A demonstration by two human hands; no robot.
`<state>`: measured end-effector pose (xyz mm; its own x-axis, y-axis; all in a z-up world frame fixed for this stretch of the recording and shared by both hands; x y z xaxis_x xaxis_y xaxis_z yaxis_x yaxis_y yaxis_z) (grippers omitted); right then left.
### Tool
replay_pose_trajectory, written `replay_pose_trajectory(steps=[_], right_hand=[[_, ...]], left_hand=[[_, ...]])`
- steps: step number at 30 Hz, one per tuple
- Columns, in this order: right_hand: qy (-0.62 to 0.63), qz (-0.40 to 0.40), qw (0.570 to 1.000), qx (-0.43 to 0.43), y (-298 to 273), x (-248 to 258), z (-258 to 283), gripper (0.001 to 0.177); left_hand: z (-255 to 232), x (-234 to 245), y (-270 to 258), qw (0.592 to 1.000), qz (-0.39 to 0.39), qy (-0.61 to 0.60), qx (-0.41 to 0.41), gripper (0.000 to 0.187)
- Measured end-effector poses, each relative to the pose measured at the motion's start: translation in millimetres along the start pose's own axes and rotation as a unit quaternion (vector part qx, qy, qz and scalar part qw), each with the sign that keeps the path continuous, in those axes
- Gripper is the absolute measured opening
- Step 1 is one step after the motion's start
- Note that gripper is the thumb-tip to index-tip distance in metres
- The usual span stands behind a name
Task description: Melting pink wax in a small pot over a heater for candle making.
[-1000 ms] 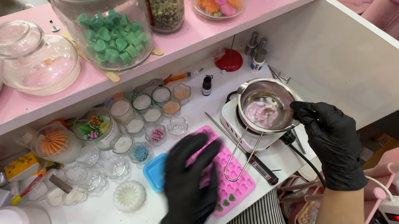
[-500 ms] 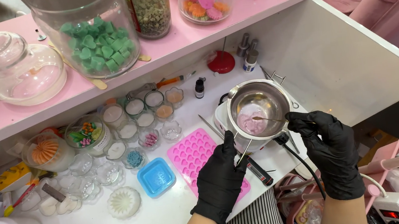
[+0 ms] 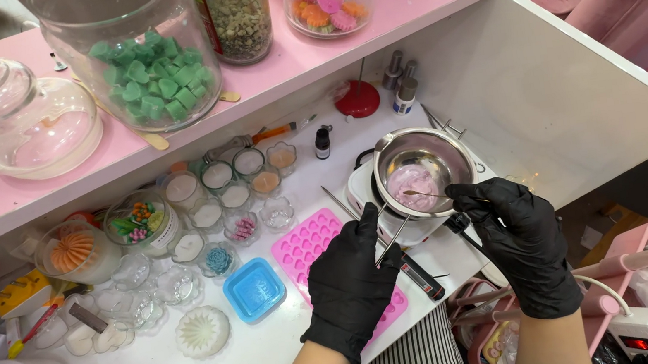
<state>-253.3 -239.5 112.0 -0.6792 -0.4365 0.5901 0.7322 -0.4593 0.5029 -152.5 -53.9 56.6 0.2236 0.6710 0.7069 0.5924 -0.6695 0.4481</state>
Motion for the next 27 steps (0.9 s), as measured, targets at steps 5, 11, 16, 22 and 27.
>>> replay_pose_trajectory(steps=[5, 11, 16, 22, 27], right_hand=[[0.001, 0.020, 1.000, 0.003, -2.7, -2.6, -13.4, 0.037], [0.008, 0.047, 0.999, -0.007, 0.3, -10.3, -5.0, 0.035], [-0.019, 0.029, 0.999, -0.006, 3.9, -7.2, -3.1, 0.035], [-0.038, 0.011, 0.999, -0.014, 7.0, -5.8, 0.1, 0.029], [-0.057, 0.016, 0.998, -0.019, 5.9, -8.7, -4.8, 0.032]], left_hand=[[-0.1, 5.4, -0.2, 0.999, 0.023, 0.004, 0.037, 0.064], [24.6, 31.5, -3.1, 0.992, -0.067, -0.078, 0.066, 0.034], [31.3, 72.3, -13.7, 0.983, -0.179, -0.041, -0.002, 0.031], [38.9, 75.4, -43.3, 0.977, -0.211, -0.013, -0.029, 0.035], [55.0, 48.5, -78.9, 0.980, -0.181, 0.061, -0.051, 0.041]])
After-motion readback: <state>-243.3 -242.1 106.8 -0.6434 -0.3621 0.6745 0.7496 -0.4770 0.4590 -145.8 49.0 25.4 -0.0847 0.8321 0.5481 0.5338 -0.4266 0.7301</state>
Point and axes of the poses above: each hand's wrist, its own y-axis towards the middle knuckle, its own x-axis out of the back of the hand, z = x × y, the point moved 8 cm from there along y, towards the middle knuckle, and after that the axes turned 9 degrees about -x, right-handed, at the moved point
